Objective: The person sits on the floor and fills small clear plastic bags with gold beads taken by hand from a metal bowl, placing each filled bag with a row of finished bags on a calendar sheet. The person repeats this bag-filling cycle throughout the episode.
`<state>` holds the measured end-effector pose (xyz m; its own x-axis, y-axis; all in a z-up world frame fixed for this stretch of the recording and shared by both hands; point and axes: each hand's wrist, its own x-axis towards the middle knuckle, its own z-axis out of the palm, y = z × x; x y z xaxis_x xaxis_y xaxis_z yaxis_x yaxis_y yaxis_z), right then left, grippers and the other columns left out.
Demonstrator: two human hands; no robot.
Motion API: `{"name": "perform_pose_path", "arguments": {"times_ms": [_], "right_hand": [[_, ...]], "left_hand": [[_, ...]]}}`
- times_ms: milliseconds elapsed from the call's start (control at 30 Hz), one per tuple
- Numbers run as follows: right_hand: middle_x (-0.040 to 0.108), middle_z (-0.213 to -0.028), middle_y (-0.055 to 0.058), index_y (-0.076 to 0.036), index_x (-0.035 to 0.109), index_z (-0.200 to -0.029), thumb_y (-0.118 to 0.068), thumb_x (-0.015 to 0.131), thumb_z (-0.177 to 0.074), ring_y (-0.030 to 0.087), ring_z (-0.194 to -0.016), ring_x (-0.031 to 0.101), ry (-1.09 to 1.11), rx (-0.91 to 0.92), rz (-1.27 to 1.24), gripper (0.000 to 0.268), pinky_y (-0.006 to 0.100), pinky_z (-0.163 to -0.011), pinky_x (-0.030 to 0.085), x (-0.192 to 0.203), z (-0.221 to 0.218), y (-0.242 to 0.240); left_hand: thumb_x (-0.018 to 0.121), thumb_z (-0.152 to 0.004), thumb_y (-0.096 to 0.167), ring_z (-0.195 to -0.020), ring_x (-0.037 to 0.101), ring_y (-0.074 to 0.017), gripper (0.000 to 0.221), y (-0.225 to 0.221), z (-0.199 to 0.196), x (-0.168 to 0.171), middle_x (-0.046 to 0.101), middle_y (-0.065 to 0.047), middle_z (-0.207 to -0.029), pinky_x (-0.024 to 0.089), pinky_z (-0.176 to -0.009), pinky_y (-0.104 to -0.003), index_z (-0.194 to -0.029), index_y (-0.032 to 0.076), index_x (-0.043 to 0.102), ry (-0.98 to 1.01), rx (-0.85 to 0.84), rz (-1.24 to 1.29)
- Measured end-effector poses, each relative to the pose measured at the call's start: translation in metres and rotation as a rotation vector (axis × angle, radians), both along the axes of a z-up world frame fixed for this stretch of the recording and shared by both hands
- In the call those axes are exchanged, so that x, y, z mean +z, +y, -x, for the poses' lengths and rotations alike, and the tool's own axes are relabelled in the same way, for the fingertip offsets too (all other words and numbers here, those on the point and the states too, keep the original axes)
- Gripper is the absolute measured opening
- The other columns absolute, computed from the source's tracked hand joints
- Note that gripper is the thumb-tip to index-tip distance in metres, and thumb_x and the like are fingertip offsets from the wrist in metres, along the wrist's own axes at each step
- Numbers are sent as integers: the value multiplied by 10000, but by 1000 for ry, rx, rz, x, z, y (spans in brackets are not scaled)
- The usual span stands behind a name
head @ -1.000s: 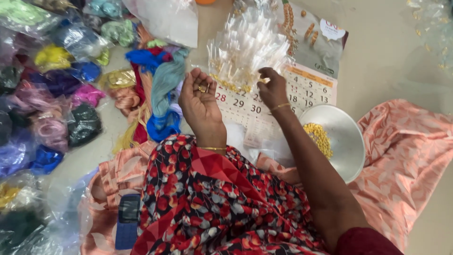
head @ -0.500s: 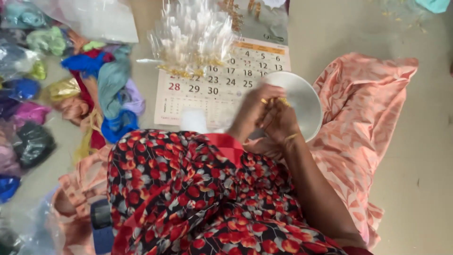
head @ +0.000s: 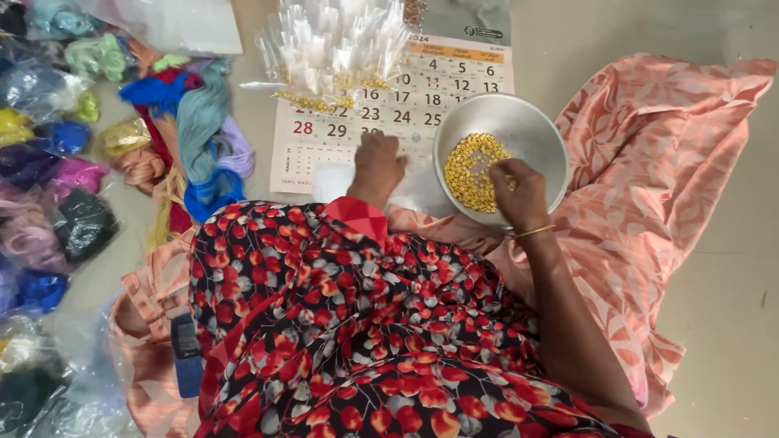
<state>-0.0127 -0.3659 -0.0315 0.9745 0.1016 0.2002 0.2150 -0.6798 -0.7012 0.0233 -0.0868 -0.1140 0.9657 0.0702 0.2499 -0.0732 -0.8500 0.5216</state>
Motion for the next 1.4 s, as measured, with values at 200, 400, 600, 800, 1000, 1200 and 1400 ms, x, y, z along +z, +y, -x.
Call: {"name": "perform_pose_path", "arguments": {"times_ms": [200,400,600,800,1000,1200,1400], "right_hand": [[723,-993,131,-40,727,-1057,-242,805,-836,312,-867,708,-182,233,264,310,416,-747,574,44,57,60],[689,-860,105,-76,712,-935,-247,776,-857,323,-798,680,-72,196,372,198,458,-706,547,18,53,53],[680,-817,125,-48,695,-932,-270,722,-933,296,-752,654,-38,255,499,223,443,-717,535,-5,47,49],[684,-851,149,-46,694,-932,-314,685,-938,328,-793,657,-124,277,531,268,467,-733,530,-2,51,48],[698,-885,160,-48,692,-899,-311,685,-933,370,-845,665,-139,288,517,265,489,-764,531,-8,48,45],[705,-849,150,-96,724,-934,-282,679,-947,372,-789,678,-199,194,460,192,499,-716,532,-22,29,23],[699,-785,190,-108,760,-911,-327,732,-933,414,-739,672,-241,13,303,222,508,-664,533,-16,4,-23]], "left_hand": [[768,-737,59,-1169,511,-444,313,-6,-3,-22,548,-218,-1208,522,-877,-535,-1029,16,665,201,-110,-32],[670,-767,-33,-1120,550,-449,413,-4,-4,-48,579,-209,-1182,523,-909,-553,-1171,19,597,263,-151,15],[694,-815,31,-1102,534,-435,263,-7,17,-2,578,-202,-1147,506,-847,-540,-1071,68,649,245,-158,-63],[704,-824,35,-1162,536,-396,239,2,13,-44,587,-177,-1214,516,-927,-500,-1061,51,676,196,-94,-67],[732,-819,85,-1162,530,-396,270,4,32,-53,587,-169,-1212,505,-932,-508,-1083,57,682,137,-58,-50],[761,-815,135,-1162,523,-397,308,-10,35,-51,587,-161,-1211,495,-938,-516,-1105,62,688,68,-56,-35],[789,-811,185,-1162,517,-398,351,-32,25,-39,588,-152,-1209,484,-944,-524,-1127,68,694,-18,-109,-25]]}}
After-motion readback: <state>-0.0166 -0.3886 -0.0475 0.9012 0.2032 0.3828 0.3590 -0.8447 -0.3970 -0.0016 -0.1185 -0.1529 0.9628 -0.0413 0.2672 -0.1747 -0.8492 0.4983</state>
